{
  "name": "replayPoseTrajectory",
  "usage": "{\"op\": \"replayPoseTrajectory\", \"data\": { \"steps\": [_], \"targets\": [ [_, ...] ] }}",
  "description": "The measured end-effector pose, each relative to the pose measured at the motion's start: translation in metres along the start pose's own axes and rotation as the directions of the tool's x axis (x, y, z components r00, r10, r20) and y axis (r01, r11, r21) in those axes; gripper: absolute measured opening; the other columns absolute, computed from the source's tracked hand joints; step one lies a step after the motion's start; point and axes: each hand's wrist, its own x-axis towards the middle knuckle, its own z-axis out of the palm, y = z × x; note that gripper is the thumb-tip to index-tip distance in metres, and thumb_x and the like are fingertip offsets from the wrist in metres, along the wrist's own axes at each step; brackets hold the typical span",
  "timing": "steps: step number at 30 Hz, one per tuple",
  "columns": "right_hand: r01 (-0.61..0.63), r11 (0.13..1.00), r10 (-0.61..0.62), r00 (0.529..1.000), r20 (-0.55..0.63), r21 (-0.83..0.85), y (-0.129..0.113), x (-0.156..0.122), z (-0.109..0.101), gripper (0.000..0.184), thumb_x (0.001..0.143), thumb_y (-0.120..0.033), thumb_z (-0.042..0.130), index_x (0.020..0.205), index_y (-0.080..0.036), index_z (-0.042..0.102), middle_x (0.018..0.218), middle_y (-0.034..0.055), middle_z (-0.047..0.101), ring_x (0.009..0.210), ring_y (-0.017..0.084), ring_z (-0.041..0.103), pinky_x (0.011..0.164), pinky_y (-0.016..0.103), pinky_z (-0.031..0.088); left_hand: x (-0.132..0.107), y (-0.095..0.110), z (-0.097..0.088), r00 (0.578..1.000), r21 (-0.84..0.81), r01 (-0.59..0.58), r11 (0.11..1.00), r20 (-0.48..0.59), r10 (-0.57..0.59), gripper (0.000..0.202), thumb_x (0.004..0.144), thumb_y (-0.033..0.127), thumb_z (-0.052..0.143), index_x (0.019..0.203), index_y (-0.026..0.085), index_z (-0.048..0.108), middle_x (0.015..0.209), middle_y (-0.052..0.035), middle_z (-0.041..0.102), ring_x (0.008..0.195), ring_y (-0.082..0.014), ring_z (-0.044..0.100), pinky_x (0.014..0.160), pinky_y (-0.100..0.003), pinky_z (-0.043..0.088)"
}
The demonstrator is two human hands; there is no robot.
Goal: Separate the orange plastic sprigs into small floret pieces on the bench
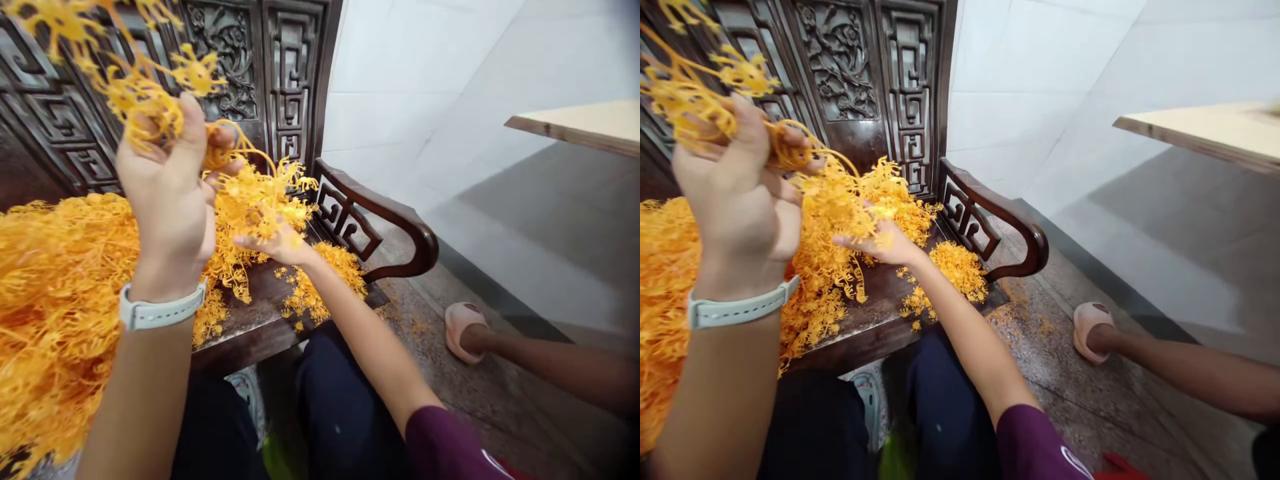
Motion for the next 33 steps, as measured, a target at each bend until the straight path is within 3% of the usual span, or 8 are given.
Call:
{"op": "replayPoseTrajectory", "data": {
  "steps": [5,10,14,17,21,25,30,33],
  "targets": [
    [-0.150,0.928,0.188,0.979,-0.081,0.341,-0.006,-0.008,0.027,0.032,0.093,-0.057,0.069,0.100,-0.026,0.071,0.122,0.0061,0.078,0.124,0.029,0.071,0.116,0.056,0.055,0.006,-0.010,0.010,0.996,-0.032,0.058,0.998,0.074,-0.055,0.035,0.104,0.053,0.041,0.125,0.025,0.043,0.134,-0.0024,0.063,0.133,-0.0278,0.067,0.096,-0.044,0.059],
    [-0.216,0.698,0.388,0.915,-0.108,0.683,-0.002,0.004,0.013,0.042,0.094,-0.067,0.060,0.096,-0.026,0.053,0.124,0.0131,0.075,0.129,0.031,0.068,0.106,0.056,0.060,0.034,-0.074,0.004,0.973,0.012,0.180,0.984,0.144,-0.180,0.081,0.091,0.077,0.062,0.142,0.016,0.044,0.141,-0.0136,0.062,0.135,-0.0344,0.061,0.105,-0.058,0.056],
    [-0.186,0.532,0.465,0.880,-0.101,0.826,-0.003,0.008,0.002,0.049,0.090,-0.073,0.064,0.086,-0.026,0.050,0.108,0.0124,0.078,0.126,0.032,0.070,0.104,0.053,0.060,-0.002,-0.104,0.005,0.958,0.411,0.122,0.904,0.190,-0.215,0.122,0.072,0.072,0.085,0.163,0.011,0.031,0.163,-0.0268,0.045,0.147,-0.0408,0.049,0.123,-0.062,0.039],
    [-0.139,0.487,0.473,0.872,-0.126,0.862,0.002,0.007,-0.001,0.044,0.089,-0.062,0.076,0.087,-0.025,0.051,0.098,0.0074,0.079,0.108,0.027,0.076,0.095,0.045,0.063,-0.040,-0.117,0.013,0.892,0.611,0.082,0.787,0.308,-0.331,0.126,0.065,0.072,0.089,0.163,0.014,0.036,0.155,-0.0282,0.055,0.143,-0.0529,0.050,0.119,-0.073,0.035],
    [-0.128,0.519,0.520,0.832,-0.194,0.845,0.017,0.008,-0.002,0.031,0.091,-0.037,0.082,0.086,-0.023,0.054,0.076,-0.0041,0.071,0.069,0.013,0.068,0.074,0.028,0.062,-0.062,-0.139,0.017,0.832,0.692,0.054,0.720,0.368,-0.416,0.099,0.074,0.058,0.086,0.154,0.014,0.048,0.144,-0.0234,0.065,0.134,-0.0448,0.062,0.114,-0.056,0.048],
    [-0.148,0.544,0.583,0.775,-0.245,0.826,0.028,0.024,-0.010,0.030,0.098,-0.036,0.074,0.085,-0.022,0.052,0.072,-0.0065,0.068,0.065,0.009,0.063,0.068,0.024,0.058,-0.066,-0.152,0.004,0.787,0.791,0.014,0.612,0.369,-0.494,0.098,0.074,0.038,0.083,0.159,0.015,0.040,0.142,-0.0256,0.065,0.129,-0.0443,0.066,0.105,-0.049,0.054],
    [-0.196,0.786,0.431,0.854,-0.291,0.587,0.031,0.057,-0.014,0.033,0.098,-0.042,0.075,0.084,-0.022,0.053,0.064,-0.0070,0.063,0.058,0.010,0.062,0.063,0.023,0.054,-0.071,-0.152,-0.013,0.732,0.881,0.085,0.465,0.261,-0.630,0.077,0.077,0.027,0.069,0.148,0.010,0.047,0.114,-0.0276,0.075,0.105,-0.0467,0.074,0.083,-0.048,0.058],
    [-0.130,0.889,0.305,0.883,-0.356,0.438,0.030,0.077,-0.013,0.038,0.098,-0.046,0.074,0.080,-0.023,0.050,0.057,-0.0085,0.057,0.050,0.009,0.055,0.057,0.022,0.050,-0.074,-0.158,-0.017,0.717,0.884,0.103,0.456,0.252,-0.650,0.063,0.074,0.029,0.069,0.134,0.011,0.056,0.109,-0.0276,0.075,0.099,-0.0469,0.074,0.079,-0.048,0.057]
  ]
}}
